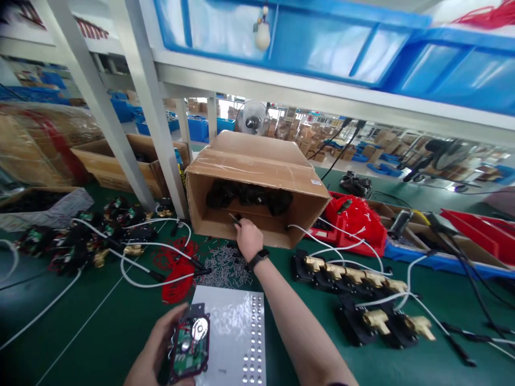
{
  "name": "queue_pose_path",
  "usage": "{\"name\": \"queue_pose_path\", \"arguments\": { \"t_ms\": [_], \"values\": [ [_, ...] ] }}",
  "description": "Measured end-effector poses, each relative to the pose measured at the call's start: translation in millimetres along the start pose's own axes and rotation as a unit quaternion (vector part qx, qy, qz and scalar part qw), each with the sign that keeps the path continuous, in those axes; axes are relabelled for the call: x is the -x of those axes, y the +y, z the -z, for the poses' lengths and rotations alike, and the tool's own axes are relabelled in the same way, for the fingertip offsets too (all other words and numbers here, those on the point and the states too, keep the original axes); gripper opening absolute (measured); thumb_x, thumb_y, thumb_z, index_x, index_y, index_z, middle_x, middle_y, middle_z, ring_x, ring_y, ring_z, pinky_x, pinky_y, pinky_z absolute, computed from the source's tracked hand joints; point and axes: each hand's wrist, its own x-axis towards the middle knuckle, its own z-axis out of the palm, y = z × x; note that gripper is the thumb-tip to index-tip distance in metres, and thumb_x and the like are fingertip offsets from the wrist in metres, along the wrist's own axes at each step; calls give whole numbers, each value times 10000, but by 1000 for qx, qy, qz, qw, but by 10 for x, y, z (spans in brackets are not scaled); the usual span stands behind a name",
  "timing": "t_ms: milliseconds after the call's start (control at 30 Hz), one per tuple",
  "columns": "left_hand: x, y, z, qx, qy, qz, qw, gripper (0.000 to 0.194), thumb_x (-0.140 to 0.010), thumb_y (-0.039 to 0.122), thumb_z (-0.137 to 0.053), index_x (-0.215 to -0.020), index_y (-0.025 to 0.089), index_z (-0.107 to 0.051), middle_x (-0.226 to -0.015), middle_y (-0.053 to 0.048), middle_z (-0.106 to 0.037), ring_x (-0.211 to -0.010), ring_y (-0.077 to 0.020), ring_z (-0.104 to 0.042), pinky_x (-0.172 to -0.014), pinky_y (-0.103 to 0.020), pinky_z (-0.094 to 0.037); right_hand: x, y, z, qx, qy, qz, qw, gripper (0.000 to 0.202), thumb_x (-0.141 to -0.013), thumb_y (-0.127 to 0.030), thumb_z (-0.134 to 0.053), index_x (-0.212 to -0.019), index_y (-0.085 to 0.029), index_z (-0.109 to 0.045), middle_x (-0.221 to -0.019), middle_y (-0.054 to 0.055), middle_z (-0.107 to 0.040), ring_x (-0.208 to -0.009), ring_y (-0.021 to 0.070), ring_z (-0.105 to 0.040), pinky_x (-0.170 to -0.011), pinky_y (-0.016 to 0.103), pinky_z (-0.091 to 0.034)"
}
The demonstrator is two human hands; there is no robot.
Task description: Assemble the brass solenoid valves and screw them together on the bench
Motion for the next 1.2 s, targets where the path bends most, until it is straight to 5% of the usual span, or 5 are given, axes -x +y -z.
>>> {"name": "queue_pose_path", "arguments": {
  "t_ms": [333,567,667,900,1200],
  "values": [
    [101,-43,-302,-131,-110,25,985,583,-667,423,-689,-1208,280,-528,-1284,-65,-502,-1202,-309,-447,-1047,-450,-317,2347,1424,607,-176,-45,-257,949,471,-827,-576,-380,-714,-143,-527,-535,-27,-383,-419,98,-360,-396,225,-352],
    [39,71,-432,-230,-170,-49,957,570,-711,254,-648,-1250,338,-481,-1223,-46,-456,-1140,-256,-476,-1001,-414,-382,2573,1187,449,78,-3,-206,975,553,-813,-495,-456,-1300,-234,-425,-1076,121,-464,-680,189,-538,-613,325,-421],
    [41,164,-451,-217,-160,-60,961,521,-667,221,-693,-1157,331,-557,-1160,-36,-481,-1083,-246,-505,-961,-394,-423,2544,1045,459,-101,3,-211,972,505,-820,-506,-419,-1226,-211,-467,-1020,103,-501,-566,121,-470,-510,253,-382],
    [88,331,-591,-249,-106,-125,955,666,-660,211,-713,-1259,313,-440,-1145,-53,-468,-1088,-254,-478,-958,-417,-403,2533,549,189,-693,-107,-275,657,384,-842,-523,-383,-1128,-266,-393,-827,-15,-537,-379,16,-97,-344,147,-111],
    [96,171,-773,-309,-88,-113,940,624,-608,184,-727,-1165,167,-444,-1029,-78,-497,-986,-264,-495,-865,-421,-440,2475,355,191,-415,-89,-6,905,324,-915,-361,-373,-1188,-196,-429,-1131,54,-512,-1056,171,-491,-955,300,-375]
  ]
}}
